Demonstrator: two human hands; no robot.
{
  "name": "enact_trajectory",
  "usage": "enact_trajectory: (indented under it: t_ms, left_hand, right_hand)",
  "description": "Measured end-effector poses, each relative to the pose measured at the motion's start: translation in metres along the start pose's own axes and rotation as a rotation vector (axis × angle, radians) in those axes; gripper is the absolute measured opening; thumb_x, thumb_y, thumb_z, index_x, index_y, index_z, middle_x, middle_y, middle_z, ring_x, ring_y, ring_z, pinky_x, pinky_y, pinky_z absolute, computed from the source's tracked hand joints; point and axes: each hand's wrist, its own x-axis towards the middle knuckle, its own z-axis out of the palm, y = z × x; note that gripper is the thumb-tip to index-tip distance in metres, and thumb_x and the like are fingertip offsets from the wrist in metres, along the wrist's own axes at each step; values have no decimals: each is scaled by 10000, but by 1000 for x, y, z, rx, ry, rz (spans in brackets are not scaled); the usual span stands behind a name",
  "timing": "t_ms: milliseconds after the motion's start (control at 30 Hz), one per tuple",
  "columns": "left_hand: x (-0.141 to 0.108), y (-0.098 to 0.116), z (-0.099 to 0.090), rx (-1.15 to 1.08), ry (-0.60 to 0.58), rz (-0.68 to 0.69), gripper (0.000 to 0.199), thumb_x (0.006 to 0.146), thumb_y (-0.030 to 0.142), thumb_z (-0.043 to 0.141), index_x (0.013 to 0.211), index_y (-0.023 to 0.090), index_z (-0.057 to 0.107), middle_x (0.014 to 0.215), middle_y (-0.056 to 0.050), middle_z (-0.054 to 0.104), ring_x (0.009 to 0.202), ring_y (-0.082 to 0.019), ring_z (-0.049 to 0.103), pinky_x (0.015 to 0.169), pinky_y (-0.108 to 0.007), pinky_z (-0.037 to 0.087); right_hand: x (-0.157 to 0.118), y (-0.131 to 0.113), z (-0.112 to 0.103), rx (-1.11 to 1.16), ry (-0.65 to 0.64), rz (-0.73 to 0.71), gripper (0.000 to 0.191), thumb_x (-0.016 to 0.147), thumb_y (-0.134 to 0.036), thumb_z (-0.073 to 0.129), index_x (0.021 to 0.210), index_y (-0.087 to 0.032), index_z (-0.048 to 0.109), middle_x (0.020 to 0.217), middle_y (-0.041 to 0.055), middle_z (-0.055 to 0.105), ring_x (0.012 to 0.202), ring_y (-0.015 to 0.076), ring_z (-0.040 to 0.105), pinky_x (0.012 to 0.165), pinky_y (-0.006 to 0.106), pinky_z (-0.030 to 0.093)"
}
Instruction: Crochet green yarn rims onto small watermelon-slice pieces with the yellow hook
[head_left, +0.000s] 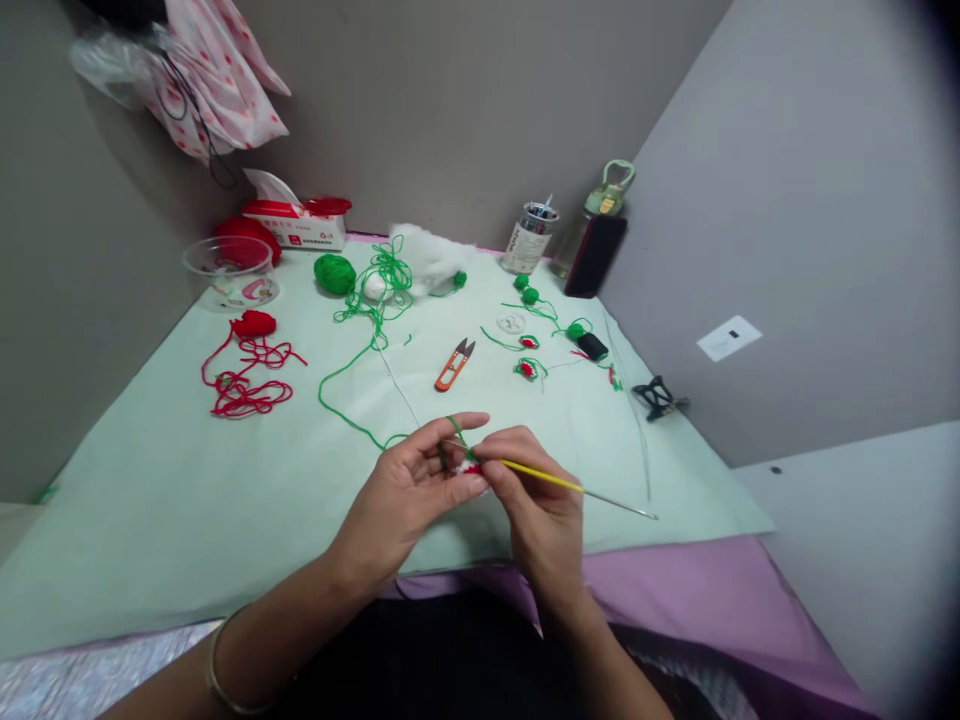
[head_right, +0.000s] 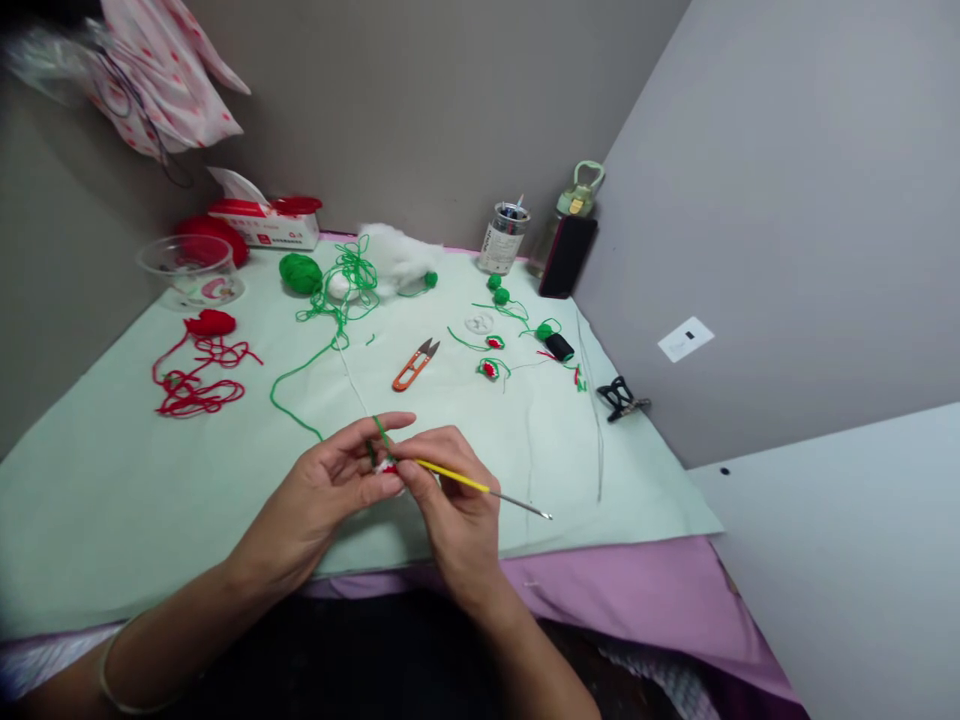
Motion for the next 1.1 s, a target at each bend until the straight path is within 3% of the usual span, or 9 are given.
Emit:
enact_trajectory:
  t_ms: [167, 367, 600, 867, 967, 1100]
  left_hand:
    - [0, 6, -2, 6, -29, -25, 495, 795, 249, 900, 1261, 357, 772, 875, 46, 634, 866, -98, 607, 877, -230, 485]
    - [0, 11, -4, 57, -25, 37, 431, 849, 247, 850, 1264, 331, 772, 878, 35, 678, 876, -115, 642, 908, -262, 500]
    - [-3, 14, -7, 178, 2, 46, 402, 855, 273, 836, 1253, 285, 780, 899, 19, 647, 886, -137, 627, 910, -287, 499]
    - [-3, 11, -7, 180, -32, 37, 443, 873, 281, 823, 1308, 298, 743, 903, 19, 656, 889, -137, 631, 922, -294, 499]
    - [-3, 10, -6, 169, -46, 36, 444, 874, 267, 820, 1310, 299, 736, 892, 24, 669, 891, -135, 646, 914, -283, 503]
    - [-2, 10, -2, 132, -37, 37, 438, 865, 263, 831, 1293, 272, 737, 855, 27, 681, 858, -134, 667, 902, -280, 514]
  right_hand:
    - [2, 1, 0, 63, 24, 58, 166, 908, -168, 772, 967, -310, 834, 909, 15, 739, 864, 159, 684, 763, 281, 558]
    - [3, 3, -2, 147, 9, 115, 117, 885, -181, 790, 926, -284, 829, 922, 19, 714, 877, 147, 666, 732, 251, 538]
    - [11, -3, 0, 392, 131, 352, 97, 754, -242, 864, 800, -236, 778, 659, -32, 615, 593, 102, 539, 590, 233, 458]
    - [5, -1, -4, 261, 15, 300, 65, 880, -322, 812, 920, -273, 798, 906, -10, 720, 841, 114, 637, 777, 220, 518]
    - [4, -4, -4, 199, -33, 255, 47, 888, -283, 803, 932, -270, 797, 913, -8, 715, 784, 114, 646, 732, 233, 532]
    - [4, -6, -1, 200, 20, 245, 64, 825, -215, 843, 854, -239, 792, 837, 0, 699, 715, 124, 635, 658, 247, 529]
